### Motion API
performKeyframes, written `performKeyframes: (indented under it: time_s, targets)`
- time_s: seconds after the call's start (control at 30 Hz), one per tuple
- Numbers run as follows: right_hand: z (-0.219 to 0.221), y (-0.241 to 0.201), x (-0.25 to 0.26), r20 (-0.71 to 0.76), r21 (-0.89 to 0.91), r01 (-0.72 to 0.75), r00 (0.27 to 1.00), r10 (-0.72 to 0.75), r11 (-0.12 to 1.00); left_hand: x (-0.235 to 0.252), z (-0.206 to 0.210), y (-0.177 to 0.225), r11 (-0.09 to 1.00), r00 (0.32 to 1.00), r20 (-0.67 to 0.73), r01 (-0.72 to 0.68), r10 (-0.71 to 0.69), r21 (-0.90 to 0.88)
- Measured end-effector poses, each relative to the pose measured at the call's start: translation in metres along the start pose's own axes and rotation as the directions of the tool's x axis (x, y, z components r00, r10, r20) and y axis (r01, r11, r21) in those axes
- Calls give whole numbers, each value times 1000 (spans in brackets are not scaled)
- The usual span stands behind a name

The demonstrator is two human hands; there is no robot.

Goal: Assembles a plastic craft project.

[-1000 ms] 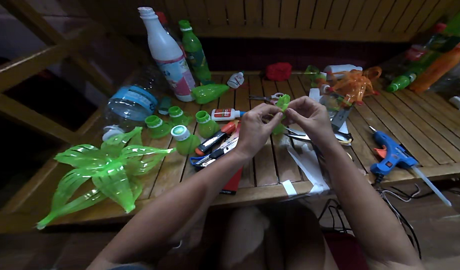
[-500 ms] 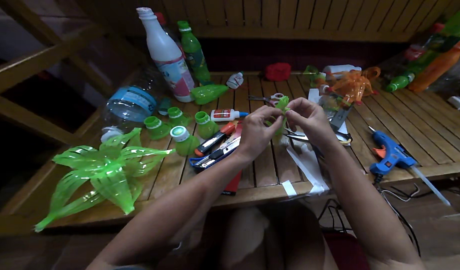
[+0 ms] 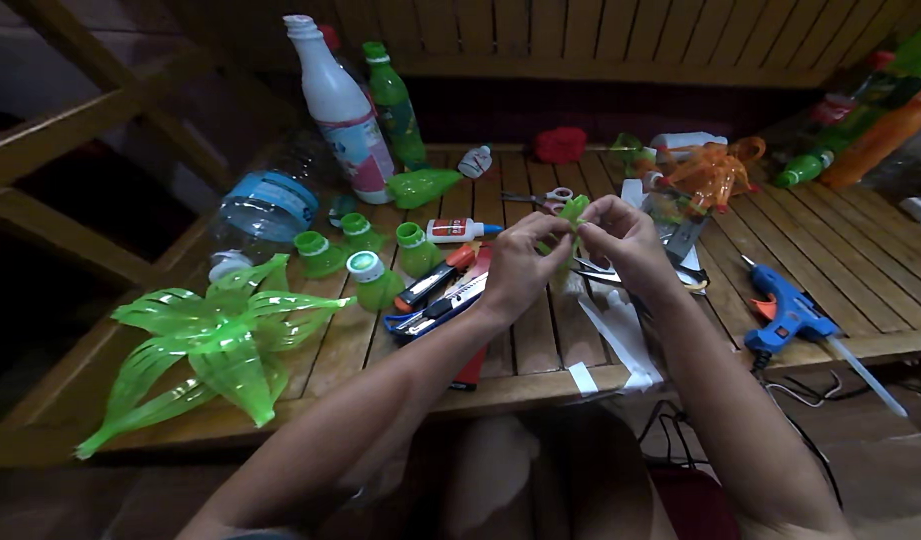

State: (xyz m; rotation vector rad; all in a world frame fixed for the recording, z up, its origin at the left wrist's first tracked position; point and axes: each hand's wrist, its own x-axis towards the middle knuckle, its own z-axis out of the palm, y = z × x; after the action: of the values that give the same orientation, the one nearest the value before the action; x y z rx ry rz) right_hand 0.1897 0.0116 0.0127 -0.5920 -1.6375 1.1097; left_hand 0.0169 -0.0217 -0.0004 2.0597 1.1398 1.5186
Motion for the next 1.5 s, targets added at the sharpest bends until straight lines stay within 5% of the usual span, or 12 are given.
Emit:
performKeyframes:
  time_s: [1.5]
  targets:
    - [-1,-3,-3,65,-95,76,995,-70,993,0,0,1,997,998,-39,-41,39,-68]
